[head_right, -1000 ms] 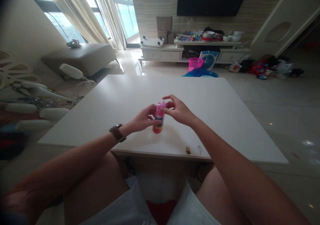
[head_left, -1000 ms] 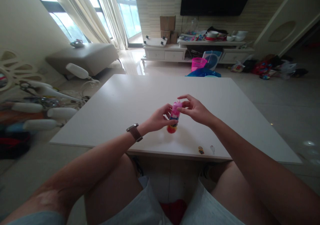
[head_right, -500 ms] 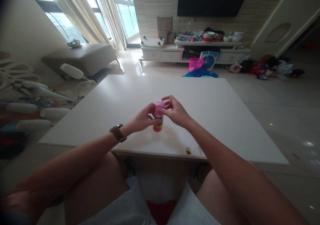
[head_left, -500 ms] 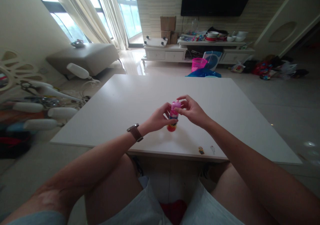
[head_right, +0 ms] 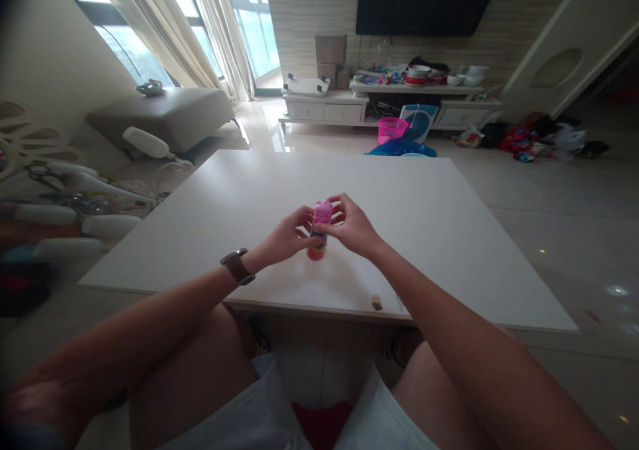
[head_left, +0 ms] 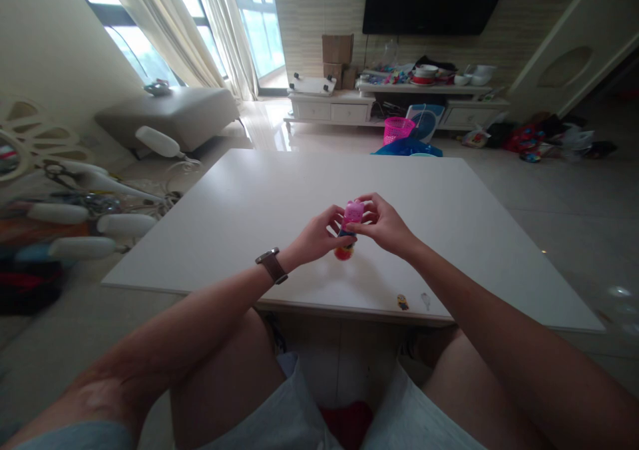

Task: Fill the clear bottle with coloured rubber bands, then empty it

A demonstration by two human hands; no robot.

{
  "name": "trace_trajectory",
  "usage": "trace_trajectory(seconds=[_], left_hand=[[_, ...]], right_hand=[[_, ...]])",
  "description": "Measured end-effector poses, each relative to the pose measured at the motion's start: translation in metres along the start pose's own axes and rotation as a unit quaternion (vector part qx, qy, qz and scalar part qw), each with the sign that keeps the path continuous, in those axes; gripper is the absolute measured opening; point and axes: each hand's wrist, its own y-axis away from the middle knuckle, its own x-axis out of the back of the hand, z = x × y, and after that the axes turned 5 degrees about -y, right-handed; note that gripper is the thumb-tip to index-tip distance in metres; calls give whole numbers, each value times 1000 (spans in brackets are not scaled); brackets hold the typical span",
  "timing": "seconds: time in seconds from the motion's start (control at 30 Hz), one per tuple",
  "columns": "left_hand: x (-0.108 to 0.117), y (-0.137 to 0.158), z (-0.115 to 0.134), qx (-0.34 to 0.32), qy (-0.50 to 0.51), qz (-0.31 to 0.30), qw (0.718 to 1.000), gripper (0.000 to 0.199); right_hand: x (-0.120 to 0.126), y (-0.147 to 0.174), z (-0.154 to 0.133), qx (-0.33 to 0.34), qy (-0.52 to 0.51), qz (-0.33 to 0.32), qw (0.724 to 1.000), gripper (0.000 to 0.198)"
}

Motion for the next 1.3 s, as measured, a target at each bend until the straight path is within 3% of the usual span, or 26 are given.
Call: trace_trajectory(seconds=[0.13,0.3,0.47,0.7,1.17,1.23,1.3], left_hand=[[1,-2,-8,34,-7,20,999,50],[7,-2,-15,24,-123,-11,992,33],[4,1,-18,-16,-186,-50,981,31],[-1,5,-17,-48,-201,-103,973,30],[6,7,-15,-55,-199,-145,968,16],[8,8,-14,-59,-213,-150,964,12],[11,8,-11,-68,-227,-158,959,10]], right_hand=[[14,-14,7,24,60,67,996,59],[48,-47,33,59,164,157,972,56],[65,-71,61,54,199,180,962,56],[59,-81,77,38,195,175,964,55],[58,-76,70,7,210,189,959,63],[59,-70,56,26,231,207,950,55],[56,-59,38,45,259,205,943,35]])
